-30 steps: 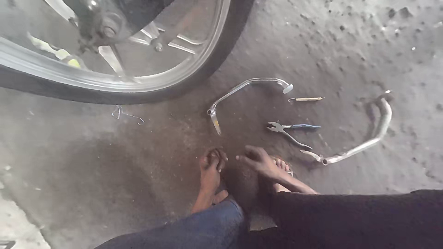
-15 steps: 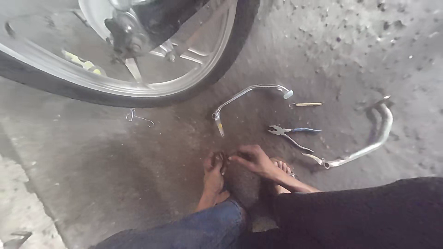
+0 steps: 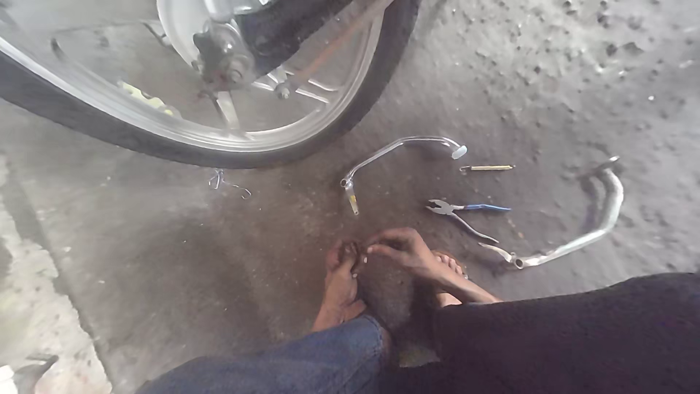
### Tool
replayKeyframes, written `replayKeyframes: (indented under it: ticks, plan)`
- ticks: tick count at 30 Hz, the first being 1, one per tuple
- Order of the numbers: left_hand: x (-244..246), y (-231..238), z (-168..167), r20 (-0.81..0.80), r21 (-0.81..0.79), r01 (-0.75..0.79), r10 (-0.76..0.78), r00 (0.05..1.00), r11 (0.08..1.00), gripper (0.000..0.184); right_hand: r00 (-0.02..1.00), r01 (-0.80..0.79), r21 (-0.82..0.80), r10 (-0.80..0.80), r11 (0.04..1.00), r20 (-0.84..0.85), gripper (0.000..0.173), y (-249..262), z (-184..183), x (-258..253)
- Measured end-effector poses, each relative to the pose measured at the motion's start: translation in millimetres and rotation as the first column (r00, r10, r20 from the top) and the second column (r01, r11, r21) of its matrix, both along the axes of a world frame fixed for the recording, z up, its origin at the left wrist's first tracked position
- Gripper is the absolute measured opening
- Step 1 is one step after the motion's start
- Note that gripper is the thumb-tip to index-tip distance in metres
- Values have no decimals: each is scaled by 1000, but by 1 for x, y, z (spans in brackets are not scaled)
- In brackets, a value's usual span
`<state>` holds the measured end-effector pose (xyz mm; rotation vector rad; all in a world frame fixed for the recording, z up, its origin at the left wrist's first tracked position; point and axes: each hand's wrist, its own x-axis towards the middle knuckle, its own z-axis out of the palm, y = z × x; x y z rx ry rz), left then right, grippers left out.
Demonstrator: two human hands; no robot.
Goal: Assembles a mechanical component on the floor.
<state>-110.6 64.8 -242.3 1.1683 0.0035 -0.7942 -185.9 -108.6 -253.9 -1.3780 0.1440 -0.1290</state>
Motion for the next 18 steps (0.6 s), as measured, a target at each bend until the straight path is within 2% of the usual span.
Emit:
replayKeyframes:
  ticks: [3, 7, 12, 18]
  plan:
    - [0, 1, 2, -17, 16, -2, 2, 1000, 1000, 17, 1000, 7, 41, -7, 999, -19, 15, 1, -2, -1]
    - [0, 0, 4, -15, 14, 7, -7, 1000, 1000, 20, 1000, 11, -18, -11, 1000, -20, 16, 1, 0, -2]
    - [0, 0, 6, 2, 19, 6, -6, 1000, 1000, 19, 999, 7, -245, 5, 969, 51, 20, 0, 8, -1]
    - [-2, -2, 4, -12, 16, 22, -22, 1000, 1000, 17, 996, 51, -500, -10, 865, 85, 22, 4, 10, -5]
